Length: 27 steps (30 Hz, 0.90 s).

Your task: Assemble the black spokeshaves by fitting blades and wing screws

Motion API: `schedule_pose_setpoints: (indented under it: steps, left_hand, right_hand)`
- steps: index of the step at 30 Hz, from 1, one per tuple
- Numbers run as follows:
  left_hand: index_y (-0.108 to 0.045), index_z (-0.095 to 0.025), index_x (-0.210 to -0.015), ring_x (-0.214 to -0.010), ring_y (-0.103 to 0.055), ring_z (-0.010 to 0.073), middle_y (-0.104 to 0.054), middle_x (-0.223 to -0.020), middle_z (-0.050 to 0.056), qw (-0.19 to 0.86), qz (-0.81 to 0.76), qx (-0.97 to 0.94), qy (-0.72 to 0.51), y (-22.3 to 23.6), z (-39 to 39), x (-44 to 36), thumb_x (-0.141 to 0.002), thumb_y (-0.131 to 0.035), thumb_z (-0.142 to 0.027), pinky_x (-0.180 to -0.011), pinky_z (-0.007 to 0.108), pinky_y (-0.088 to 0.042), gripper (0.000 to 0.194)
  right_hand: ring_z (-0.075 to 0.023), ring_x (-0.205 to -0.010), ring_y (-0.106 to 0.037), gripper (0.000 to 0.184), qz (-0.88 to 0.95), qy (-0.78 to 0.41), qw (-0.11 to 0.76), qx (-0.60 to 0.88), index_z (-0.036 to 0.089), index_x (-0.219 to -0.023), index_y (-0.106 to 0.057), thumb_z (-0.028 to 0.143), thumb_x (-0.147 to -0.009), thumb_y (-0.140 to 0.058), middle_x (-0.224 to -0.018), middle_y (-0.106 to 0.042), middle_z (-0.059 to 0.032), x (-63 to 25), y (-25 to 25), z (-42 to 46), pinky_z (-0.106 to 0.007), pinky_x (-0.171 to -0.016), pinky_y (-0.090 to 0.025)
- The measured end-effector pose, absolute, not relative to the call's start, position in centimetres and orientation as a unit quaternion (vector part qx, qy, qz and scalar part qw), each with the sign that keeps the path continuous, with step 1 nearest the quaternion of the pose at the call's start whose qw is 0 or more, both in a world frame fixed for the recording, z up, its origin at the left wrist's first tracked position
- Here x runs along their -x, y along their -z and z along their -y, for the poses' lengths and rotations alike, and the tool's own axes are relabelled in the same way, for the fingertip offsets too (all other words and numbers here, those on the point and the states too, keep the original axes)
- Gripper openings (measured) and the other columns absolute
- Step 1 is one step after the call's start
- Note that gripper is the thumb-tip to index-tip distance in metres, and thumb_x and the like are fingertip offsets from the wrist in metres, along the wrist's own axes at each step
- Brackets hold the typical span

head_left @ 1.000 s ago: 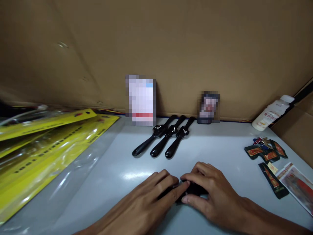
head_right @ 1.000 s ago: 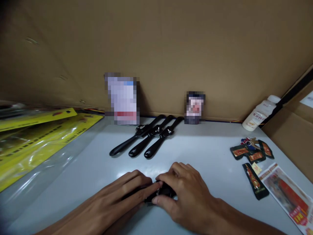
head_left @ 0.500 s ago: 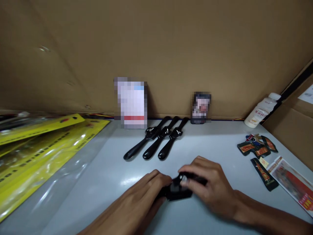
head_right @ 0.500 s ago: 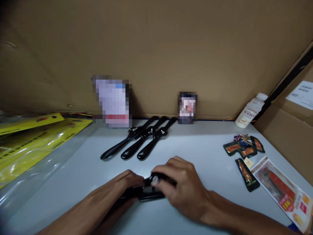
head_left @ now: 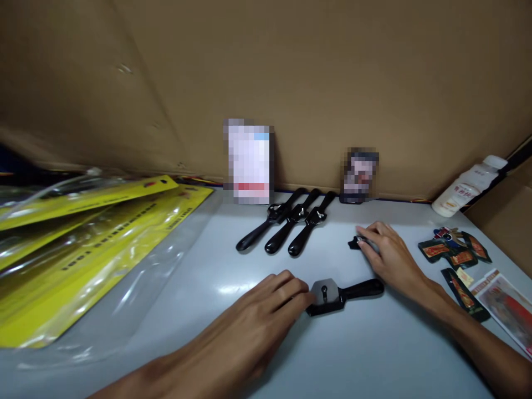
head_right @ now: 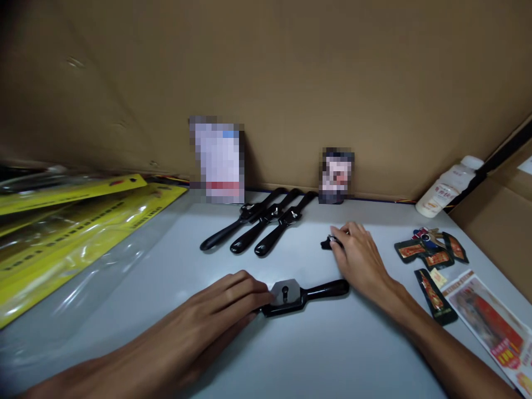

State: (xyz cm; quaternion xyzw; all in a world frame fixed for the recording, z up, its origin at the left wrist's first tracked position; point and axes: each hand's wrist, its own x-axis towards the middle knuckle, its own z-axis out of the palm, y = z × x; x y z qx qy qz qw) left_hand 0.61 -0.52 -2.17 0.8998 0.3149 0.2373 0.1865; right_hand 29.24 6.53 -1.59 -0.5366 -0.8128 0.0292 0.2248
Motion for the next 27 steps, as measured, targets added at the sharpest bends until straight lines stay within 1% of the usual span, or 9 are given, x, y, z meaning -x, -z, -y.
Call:
schedule_pose_setpoints:
  steps: [3, 6, 9, 11, 13, 18, 21, 24, 27]
  left_hand:
    - [-0.058, -0.025, -0.139, -0.094, -0.062, 0.0245, -0.070, -0.110, 0.005, 0.178, -0.306, -0.907, -0.229, 2.1, 0.5, -0.9, -0.083, -0.042, 0.005, -0.081, 0.038, -0.058, 0.065]
    - [-0.053, -0.023, -0.143, -0.094, -0.063, 0.0259, -0.070, -0.110, 0.005, 0.165, -0.297, -0.911, -0.235, 2.2, 0.5, -0.9, -0.073, -0.043, 0.007, -0.082, 0.040, -0.057, 0.077]
    - [-0.057, -0.023, -0.134, -0.094, -0.063, 0.0248, -0.070, -0.110, 0.006, 0.161, -0.302, -0.909, -0.238, 2.3, 0.6, -0.7, -0.079, -0.042, 0.006, -0.081, 0.038, -0.057, 0.064]
    - [-0.060, -0.024, -0.124, -0.096, -0.063, 0.0235, -0.068, -0.113, 0.006, 0.164, -0.307, -0.910, -0.226, 2.3, 0.6, -0.5, -0.087, -0.040, 0.004, -0.083, 0.036, -0.056, 0.050]
    - [-0.061, -0.025, -0.118, -0.098, -0.062, 0.0228, -0.065, -0.117, 0.007, 0.164, -0.310, -0.909, -0.226, 2.4, 0.7, -0.4, -0.094, -0.040, -0.001, -0.084, 0.035, -0.056, 0.040]
    - [-0.059, -0.025, -0.118, -0.099, -0.063, 0.0235, -0.063, -0.115, 0.007, 0.132, -0.342, -0.897, -0.245, 2.5, 0.8, 0.0, -0.095, -0.046, -0.012, -0.084, 0.036, -0.058, 0.029]
    - [-0.061, -0.024, -0.113, -0.093, -0.064, 0.0230, -0.063, -0.110, 0.007, 0.129, -0.359, -0.896, -0.228, 2.5, 0.9, 0.0, -0.093, -0.048, -0.014, -0.079, 0.035, -0.059, 0.025]
    - [-0.063, -0.024, -0.111, -0.087, -0.065, 0.0210, -0.065, -0.105, 0.006, 0.153, -0.369, -0.887, -0.231, 2.4, 0.9, -0.2, -0.098, -0.042, -0.013, -0.073, 0.033, -0.058, 0.027]
    - [-0.061, -0.027, -0.128, -0.096, -0.067, 0.0198, -0.067, -0.111, 0.005, 0.200, -0.346, -0.883, -0.245, 2.4, 0.7, -0.3, -0.104, -0.041, -0.016, -0.081, 0.032, -0.061, 0.033]
  right_hand:
    - [-0.0291, -0.104, -0.059, 0.025, 0.820, -0.045, 0.269, 0.503, 0.018, -0.120, -0.072, 0.022, -0.102, -0.054, -0.109, -0.068, -0.0121, -27.4, 0.7, -4.4, -0.049, -0.093, -0.046]
    - [-0.0256, -0.099, -0.060, 0.014, 0.853, -0.149, 0.227, 0.445, 0.022, -0.108, -0.073, 0.018, -0.097, -0.066, -0.101, -0.069, -0.0061, -25.0, 0.2, -2.0, -0.045, -0.091, -0.046]
    - [-0.0214, -0.091, -0.062, 0.008, 0.820, -0.228, 0.258, 0.457, 0.021, -0.091, -0.071, 0.014, -0.092, -0.068, -0.092, -0.069, -0.0031, -24.4, 0.0, -1.9, -0.038, -0.084, -0.049]
    - [-0.0197, -0.084, -0.064, 0.006, 0.765, -0.257, 0.322, 0.494, 0.020, -0.088, -0.068, 0.021, -0.093, -0.066, -0.087, -0.070, -0.0030, -25.8, -0.3, -3.6, -0.035, -0.077, -0.051]
    - [-0.0204, -0.080, -0.067, 0.012, 0.717, -0.233, 0.369, 0.543, 0.019, -0.092, -0.067, 0.030, -0.094, -0.064, -0.088, -0.073, -0.0055, -28.3, -0.6, -6.1, -0.035, -0.074, -0.053]
    - [-0.0218, -0.072, -0.068, 0.007, 0.679, -0.139, 0.323, 0.644, 0.016, -0.084, -0.067, 0.023, -0.085, -0.065, -0.079, -0.073, -0.0074, -34.1, 0.5, -11.2, -0.034, -0.068, -0.051]
    - [-0.0254, -0.080, -0.069, 0.004, 0.682, -0.097, 0.284, 0.667, 0.016, -0.082, -0.071, 0.019, -0.083, -0.068, -0.083, -0.074, -0.0092, -34.5, 1.7, -11.8, -0.038, -0.076, -0.052]
    - [-0.0331, -0.102, -0.066, 0.013, 0.701, -0.045, 0.259, 0.663, 0.014, -0.096, -0.076, 0.017, -0.086, -0.068, -0.104, -0.072, -0.0164, -33.3, 1.4, -10.8, -0.048, -0.093, -0.050]
    - [-0.0359, -0.116, -0.060, 0.024, 0.741, -0.025, 0.247, 0.624, 0.013, -0.113, -0.075, 0.021, -0.095, -0.063, -0.115, -0.070, -0.0183, -30.8, 0.4, -8.3, -0.053, -0.102, -0.047]
